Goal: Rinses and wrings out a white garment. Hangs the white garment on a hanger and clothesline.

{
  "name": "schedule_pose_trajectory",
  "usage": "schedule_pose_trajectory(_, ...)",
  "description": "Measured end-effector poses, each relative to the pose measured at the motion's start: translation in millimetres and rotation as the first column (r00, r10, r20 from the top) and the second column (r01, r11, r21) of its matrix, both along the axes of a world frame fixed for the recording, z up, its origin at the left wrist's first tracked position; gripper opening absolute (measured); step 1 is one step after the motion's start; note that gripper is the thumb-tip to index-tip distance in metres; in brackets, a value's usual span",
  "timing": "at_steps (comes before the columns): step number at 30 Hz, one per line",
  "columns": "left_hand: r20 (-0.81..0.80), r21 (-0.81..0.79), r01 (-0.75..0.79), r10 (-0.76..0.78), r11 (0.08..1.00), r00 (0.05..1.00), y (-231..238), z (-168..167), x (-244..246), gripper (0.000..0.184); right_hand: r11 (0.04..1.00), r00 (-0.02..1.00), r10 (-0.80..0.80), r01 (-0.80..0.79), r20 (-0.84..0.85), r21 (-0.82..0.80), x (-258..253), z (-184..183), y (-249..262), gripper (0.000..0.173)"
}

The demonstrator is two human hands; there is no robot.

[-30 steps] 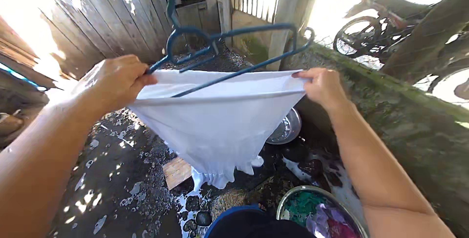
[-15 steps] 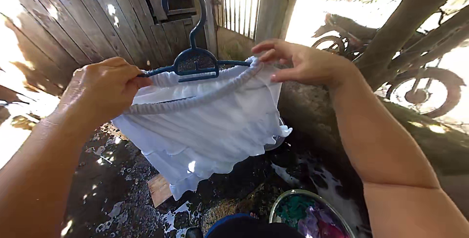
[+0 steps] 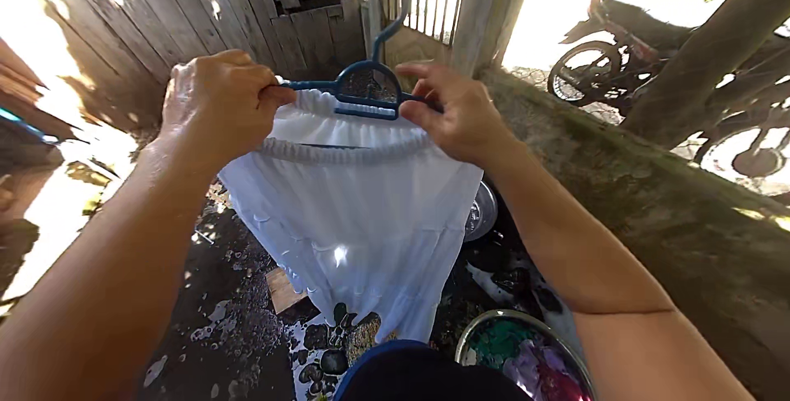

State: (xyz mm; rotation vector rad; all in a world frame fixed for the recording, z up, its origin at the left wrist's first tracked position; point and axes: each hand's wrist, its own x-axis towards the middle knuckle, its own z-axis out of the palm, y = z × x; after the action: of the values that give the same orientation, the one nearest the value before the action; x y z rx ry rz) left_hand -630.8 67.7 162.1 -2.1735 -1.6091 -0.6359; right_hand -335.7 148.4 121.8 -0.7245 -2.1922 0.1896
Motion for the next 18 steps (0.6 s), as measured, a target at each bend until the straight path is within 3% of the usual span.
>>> schedule_pose_trajectory(2,0.005,0.005,-0.036,0.036,0.999,0.999,-1,-2,0,0.038,0.999,0.999,0.038,-0.038,0.002,0.031,-21,-5,5,0.038)
schedule_pose_trajectory(6,0.095,-0.025,-0.098,0.100,0.995,0.990,-12,-4,-14,0.032,0.992,0.985,0.126,-0.127,0.118,0.000,-37,-3,1,0.039)
schedule_pose_trajectory(10,0.326,-0.177,-0.181,0.231,0.967,0.917,-29,11,-13,0.025,0.994,0.978,-0.032,0.009,0.205,0.112,-58,16,-6,0.038)
schedule_pose_trajectory(12,0.402,-0.216,-0.149,0.227,0.965,0.887,-36,17,-14,0.034,0.977,0.970,-0.120,0.078,0.210,0.197,-65,37,-7,0.040)
schedule_pose_trajectory(16,0.403,0.069,-0.239,0.192,0.969,0.895,-43,14,-42,0.056,0.926,0.980,-0.155,0.101,0.121,0.364,-67,72,4,0.042)
schedule_pose_trajectory(18,0.339,0.185,-0.163,0.092,0.969,0.936,-33,-2,-56,0.060,0.892,0.985,-0.164,0.121,0.062,0.435,-64,85,9,0.043)
